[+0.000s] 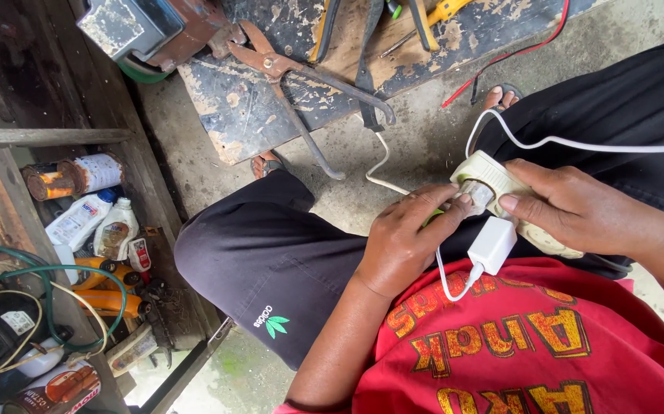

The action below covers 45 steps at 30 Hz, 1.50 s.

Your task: Finishing the edges of a small metal component using a bench grinder and pliers for inspection.

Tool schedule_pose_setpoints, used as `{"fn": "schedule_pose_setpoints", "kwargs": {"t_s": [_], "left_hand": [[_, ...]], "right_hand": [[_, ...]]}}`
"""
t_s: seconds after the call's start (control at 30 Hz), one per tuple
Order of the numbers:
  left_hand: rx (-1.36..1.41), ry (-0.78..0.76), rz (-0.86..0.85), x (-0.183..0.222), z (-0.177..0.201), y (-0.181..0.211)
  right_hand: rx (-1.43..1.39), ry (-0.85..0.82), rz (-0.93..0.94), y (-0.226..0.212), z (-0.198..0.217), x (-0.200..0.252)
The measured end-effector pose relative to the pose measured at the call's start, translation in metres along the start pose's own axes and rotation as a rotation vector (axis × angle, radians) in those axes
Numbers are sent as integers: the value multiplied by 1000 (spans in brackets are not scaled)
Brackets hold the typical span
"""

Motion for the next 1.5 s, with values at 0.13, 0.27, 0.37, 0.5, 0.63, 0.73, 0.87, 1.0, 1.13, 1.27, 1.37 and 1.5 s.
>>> {"fn": "schedule_pose_setpoints", "kwargs": {"t_s": [0.13,0.27,0.37,0.5,0.63,0.73,0.87,1.0,1.13,1.27,1.37,1.5], "left_hand": [[44,10,-9,2,-4,-2],[-7,-21,18,7,-13,-12],[-77,-38,73,12,-9,-25],[-138,176,179,8,50,-45],[-338,424,574,19,104,-96],[-427,297,770,33,87,-139],[-69,232,1075,44,54,-168],[337,439,1159,47,33,-184],[627,576,1144,42,22,-176],[683,607,1160,45,33,-166],[711,459,1249,43,38,-151],[749,435,1244,46,34,-150]], "right_hand": [[76,-26,0,-3,0,0],[119,0,4,-2,-3,-6],[255,-23,-165,-12,-7,-7],[594,55,-60,-31,-17,-6],[1048,374,339,-89,-20,-4],[741,346,485,-143,-17,-24],[414,307,754,-194,-28,-78],[772,526,742,-188,-35,-154],[884,376,550,-168,-43,-210],[801,327,578,-170,-21,-213],[595,129,79,-196,9,-200],[612,173,292,-180,38,-208]]}}
Point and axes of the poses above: each hand's wrist, its own x-axis away from the middle knuckle, its own z-axis out of the back of the hand, y = z × x, the point moved 7 cm from there along -x, towards the middle knuckle, and after that the axes turned 9 degrees about y, right-handed, at the moved point
